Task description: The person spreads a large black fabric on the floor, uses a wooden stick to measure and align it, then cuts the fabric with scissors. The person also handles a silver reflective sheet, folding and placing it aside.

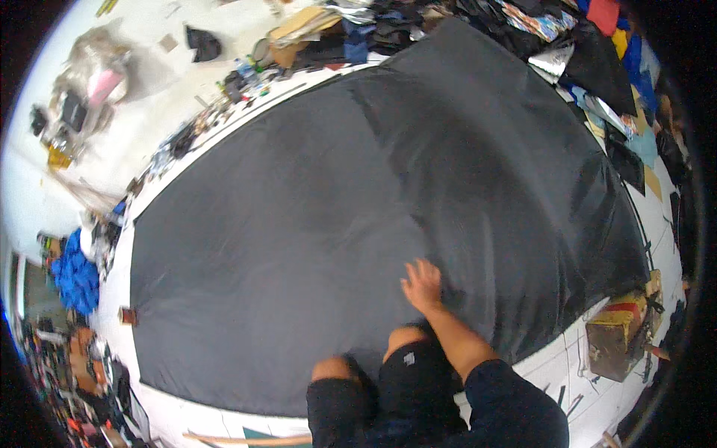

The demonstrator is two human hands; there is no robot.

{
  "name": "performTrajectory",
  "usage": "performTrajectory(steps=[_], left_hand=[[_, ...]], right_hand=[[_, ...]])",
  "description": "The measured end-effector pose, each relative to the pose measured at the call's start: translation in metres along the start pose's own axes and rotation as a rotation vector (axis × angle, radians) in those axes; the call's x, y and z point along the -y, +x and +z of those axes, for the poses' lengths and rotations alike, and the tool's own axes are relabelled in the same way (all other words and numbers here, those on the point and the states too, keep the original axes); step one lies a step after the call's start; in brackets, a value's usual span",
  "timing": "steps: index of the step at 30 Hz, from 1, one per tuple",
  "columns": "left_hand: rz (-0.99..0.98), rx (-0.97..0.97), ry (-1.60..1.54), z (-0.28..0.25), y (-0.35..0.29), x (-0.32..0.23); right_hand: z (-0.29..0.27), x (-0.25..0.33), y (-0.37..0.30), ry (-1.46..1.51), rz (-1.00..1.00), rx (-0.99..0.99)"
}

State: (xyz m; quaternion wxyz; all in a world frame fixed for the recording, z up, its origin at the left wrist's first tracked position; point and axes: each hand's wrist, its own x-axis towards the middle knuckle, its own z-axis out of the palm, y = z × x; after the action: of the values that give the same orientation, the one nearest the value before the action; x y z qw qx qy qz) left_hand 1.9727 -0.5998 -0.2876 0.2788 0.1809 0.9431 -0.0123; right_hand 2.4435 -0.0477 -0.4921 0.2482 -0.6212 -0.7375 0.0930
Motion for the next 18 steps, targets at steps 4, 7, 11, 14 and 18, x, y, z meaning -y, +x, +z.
performTrajectory(steps=[4, 7, 11, 14, 18], left_hand=[[0.641, -0.249, 0.065, -0.009, 0.223, -0.388], [0.821, -0.235, 0.211, 0.035, 0.334, -0.660], [1.064, -0.509, 0.215, 0.088, 0.398, -0.908], [0.951, -0.562, 0.287, 0.125, 0.394, -1.020], [0.881, -0.538, 0.233, 0.172, 0.416, -1.052]], right_hand=[[0.070, -0.009, 0.116, -0.075, -0.104, 0.062], [0.089, -0.025, 0.146, -0.028, 0.022, 0.215], [0.091, -0.005, 0.173, -0.016, 0.041, 0.296], [0.087, -0.011, 0.181, -0.038, 0.069, 0.321], [0.095, -0.010, 0.186, -0.040, 0.137, 0.429]])
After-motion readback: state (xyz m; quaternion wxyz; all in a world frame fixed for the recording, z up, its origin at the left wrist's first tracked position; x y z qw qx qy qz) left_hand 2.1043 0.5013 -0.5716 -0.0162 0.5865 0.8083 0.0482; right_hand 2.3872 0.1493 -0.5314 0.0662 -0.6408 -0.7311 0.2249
